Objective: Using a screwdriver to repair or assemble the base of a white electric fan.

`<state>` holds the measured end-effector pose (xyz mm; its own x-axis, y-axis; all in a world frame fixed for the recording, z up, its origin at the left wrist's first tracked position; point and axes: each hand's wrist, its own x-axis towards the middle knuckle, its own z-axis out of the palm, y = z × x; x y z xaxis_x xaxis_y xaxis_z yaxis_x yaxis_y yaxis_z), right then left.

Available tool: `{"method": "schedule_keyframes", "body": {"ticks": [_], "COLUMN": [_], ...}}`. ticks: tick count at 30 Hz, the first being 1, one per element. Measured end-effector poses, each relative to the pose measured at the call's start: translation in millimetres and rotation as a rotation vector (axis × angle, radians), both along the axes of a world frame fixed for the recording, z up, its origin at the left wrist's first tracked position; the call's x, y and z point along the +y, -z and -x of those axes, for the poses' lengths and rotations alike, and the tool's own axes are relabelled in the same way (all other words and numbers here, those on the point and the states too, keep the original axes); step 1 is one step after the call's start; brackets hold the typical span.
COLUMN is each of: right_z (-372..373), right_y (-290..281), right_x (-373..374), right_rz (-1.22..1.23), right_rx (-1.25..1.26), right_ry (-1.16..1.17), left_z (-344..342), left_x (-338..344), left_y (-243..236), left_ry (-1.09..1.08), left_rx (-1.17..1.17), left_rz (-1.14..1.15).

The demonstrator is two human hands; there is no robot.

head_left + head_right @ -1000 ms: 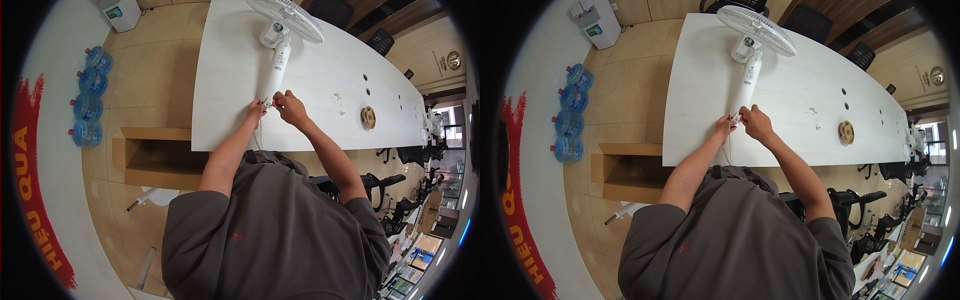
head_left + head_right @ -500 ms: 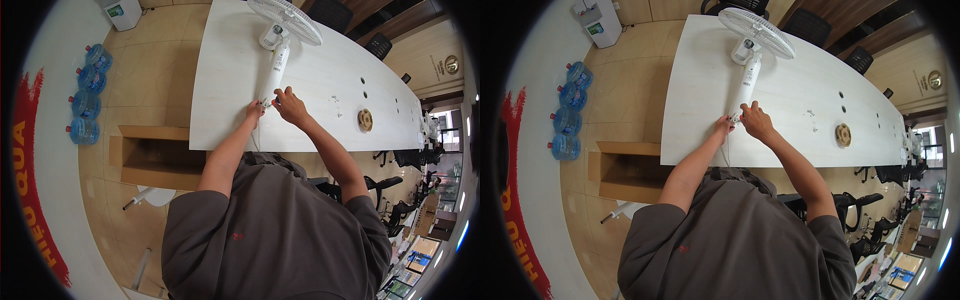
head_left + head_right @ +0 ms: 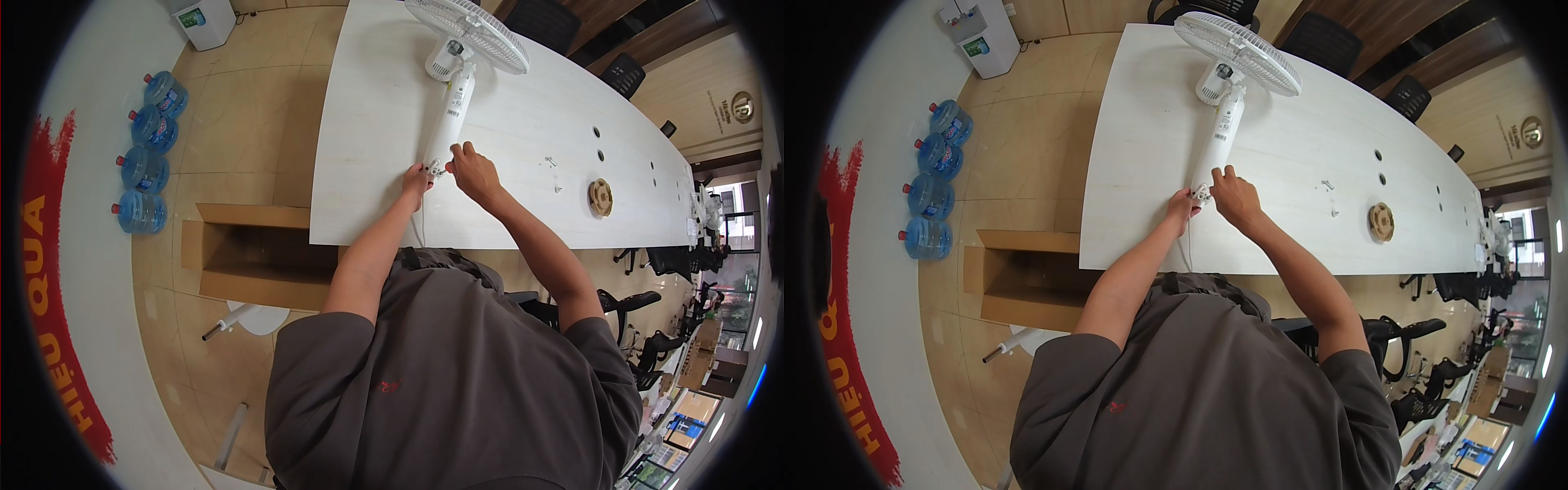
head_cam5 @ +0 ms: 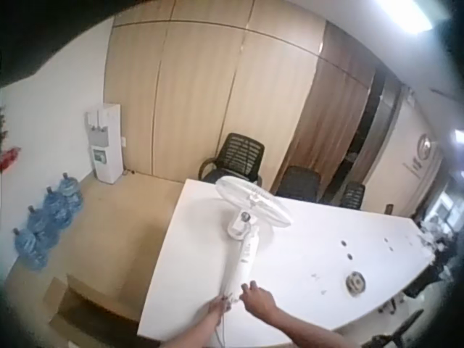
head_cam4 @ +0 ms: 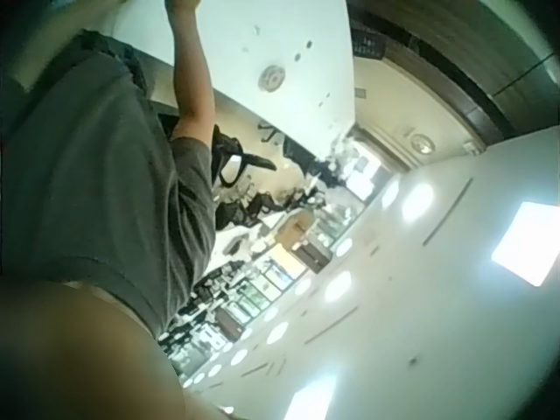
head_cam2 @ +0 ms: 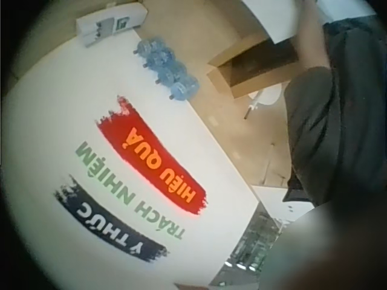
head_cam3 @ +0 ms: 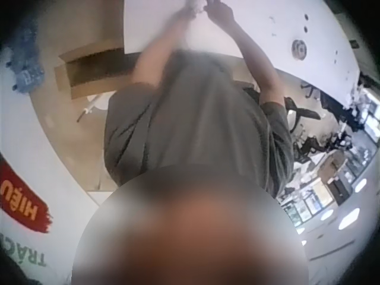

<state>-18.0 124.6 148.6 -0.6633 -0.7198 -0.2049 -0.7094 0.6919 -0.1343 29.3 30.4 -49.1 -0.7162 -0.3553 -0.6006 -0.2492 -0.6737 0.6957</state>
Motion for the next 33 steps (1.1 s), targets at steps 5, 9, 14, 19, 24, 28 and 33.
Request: {"method": "schedule_keyframes", "body": {"ticks": [5, 9, 14, 19, 24, 28, 33], "right_z": [3, -4, 3, 5, -1, -7, -8], "right_y": [15, 9, 15, 14, 11, 11, 18], "right_x": [7, 5, 10, 18, 22, 22, 20], "right_rz": [0.289, 0.284, 0.232, 0.374, 0.446, 0.445, 0.433], "right_rx": [0.287, 0.207, 0.158, 0.206, 0.155, 0.084, 0.092], "right_ry": [-0.447, -0.195, -0.219, -0.286, -0.265, -0.214, -0.226], "left_z": [-2, -2, -6, -6, -7, -7, -6], "left_x": [-4, -4, -3, -2, -3, -2, -1], "left_y": [8, 0, -5, -7, -3, -2, -3], "left_ry": [0.007, 0.026, -0.039, -0.027, -0.037, -0.058, -0.057], "left_rx": [0.021, 0.000, -0.015, -0.004, 0.007, 0.007, 0.016], "left_rz": [0.000, 0.003, -0.013, -0.026, -0.020, -0.021, -0.036]}}
